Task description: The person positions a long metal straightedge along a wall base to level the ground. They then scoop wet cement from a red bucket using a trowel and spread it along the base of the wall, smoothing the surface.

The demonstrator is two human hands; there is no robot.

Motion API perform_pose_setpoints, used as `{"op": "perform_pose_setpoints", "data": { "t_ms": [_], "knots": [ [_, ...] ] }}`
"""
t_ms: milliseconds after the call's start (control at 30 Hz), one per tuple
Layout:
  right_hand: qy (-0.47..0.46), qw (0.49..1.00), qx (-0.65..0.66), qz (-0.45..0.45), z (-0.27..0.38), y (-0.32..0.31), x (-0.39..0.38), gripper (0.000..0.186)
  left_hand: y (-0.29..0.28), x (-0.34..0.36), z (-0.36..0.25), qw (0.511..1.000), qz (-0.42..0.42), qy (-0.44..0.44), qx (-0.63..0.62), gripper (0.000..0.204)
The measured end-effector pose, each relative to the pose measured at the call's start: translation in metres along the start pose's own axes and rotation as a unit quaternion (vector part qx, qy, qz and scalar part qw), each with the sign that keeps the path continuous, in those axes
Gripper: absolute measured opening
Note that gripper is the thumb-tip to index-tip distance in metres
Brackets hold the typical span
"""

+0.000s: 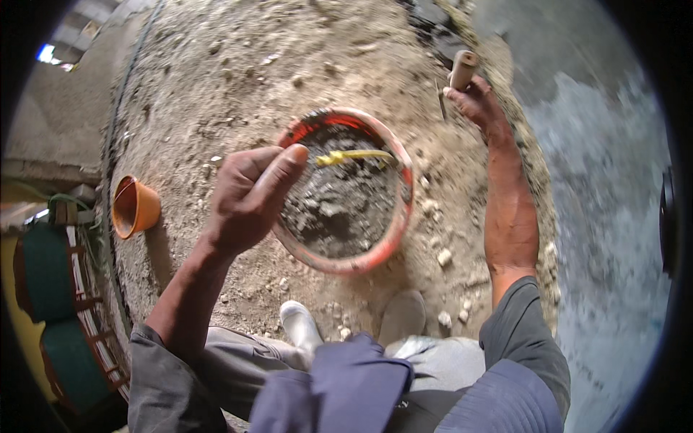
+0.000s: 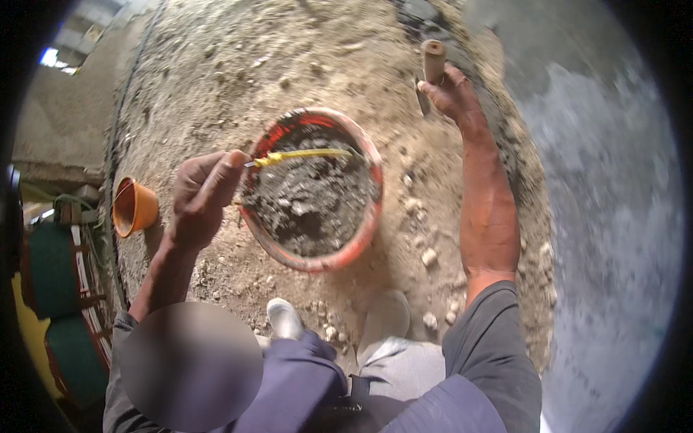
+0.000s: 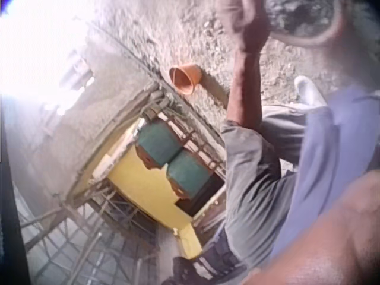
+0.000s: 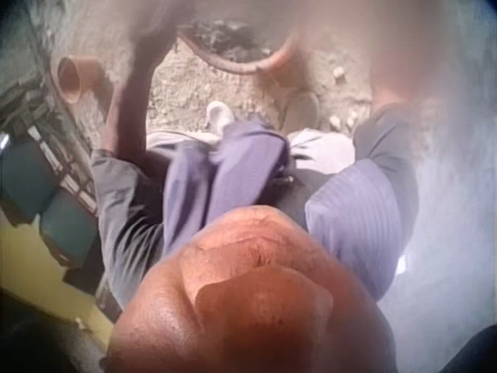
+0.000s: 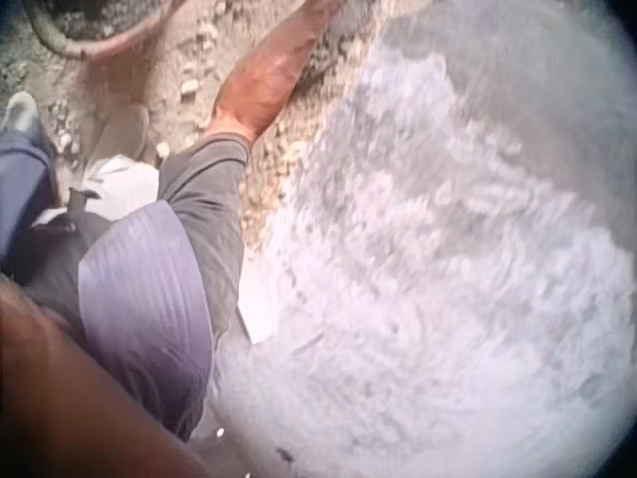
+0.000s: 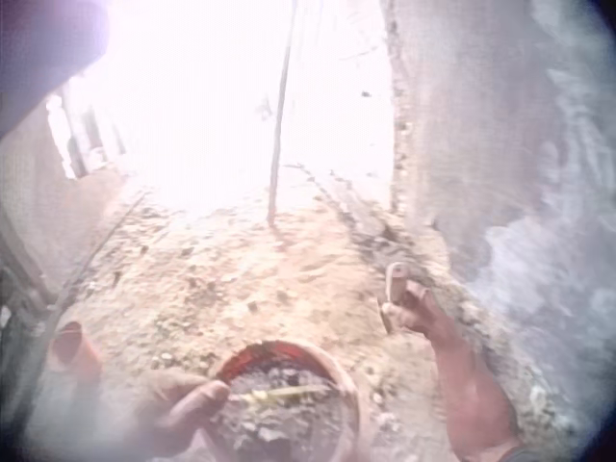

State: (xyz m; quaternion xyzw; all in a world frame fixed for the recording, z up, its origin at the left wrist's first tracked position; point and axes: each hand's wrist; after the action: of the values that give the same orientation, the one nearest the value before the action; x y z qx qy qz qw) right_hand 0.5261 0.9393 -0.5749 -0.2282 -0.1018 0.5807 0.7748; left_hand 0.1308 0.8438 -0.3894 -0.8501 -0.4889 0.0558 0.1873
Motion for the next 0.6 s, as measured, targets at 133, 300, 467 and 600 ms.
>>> {"op": "perform_pose_setpoints", "data": {
  "t_ms": [133, 300, 467, 600],
  "knots": [
    [0.161, 0.951, 0.265, -0.018, 0.015, -0.047, -0.131, 0.035, 0.014, -0.014, -0.026, 0.999, -0.027, -0.025, -0.036, 0.042],
    [0.115, 0.898, 0.412, 0.102, -0.022, -0.086, -0.208, 0.039, 0.033, -0.012, -0.05, 0.999, -0.008, -0.025, -0.035, 0.028],
    [0.189, 0.893, 0.381, 0.145, -0.018, -0.117, -0.267, 0.048, 0.054, -0.028, -0.075, 0.989, 0.029, -0.025, -0.144, 0.025],
    [0.339, 0.929, 0.146, 0.008, -0.019, -0.103, -0.297, 0.028, 0.006, -0.038, -0.033, 0.959, -0.011, -0.092, -0.266, 0.029]
  ]
}}
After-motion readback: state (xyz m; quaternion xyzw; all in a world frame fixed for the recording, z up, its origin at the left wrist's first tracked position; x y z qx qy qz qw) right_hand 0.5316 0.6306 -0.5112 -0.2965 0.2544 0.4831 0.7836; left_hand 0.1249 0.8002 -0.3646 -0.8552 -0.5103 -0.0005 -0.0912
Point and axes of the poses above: each hand's wrist, its own x-axis towards the middle knuckle, its own y-axis out of the palm, z = x × y, and after that the axes turned 13 degrees about y, right-handed
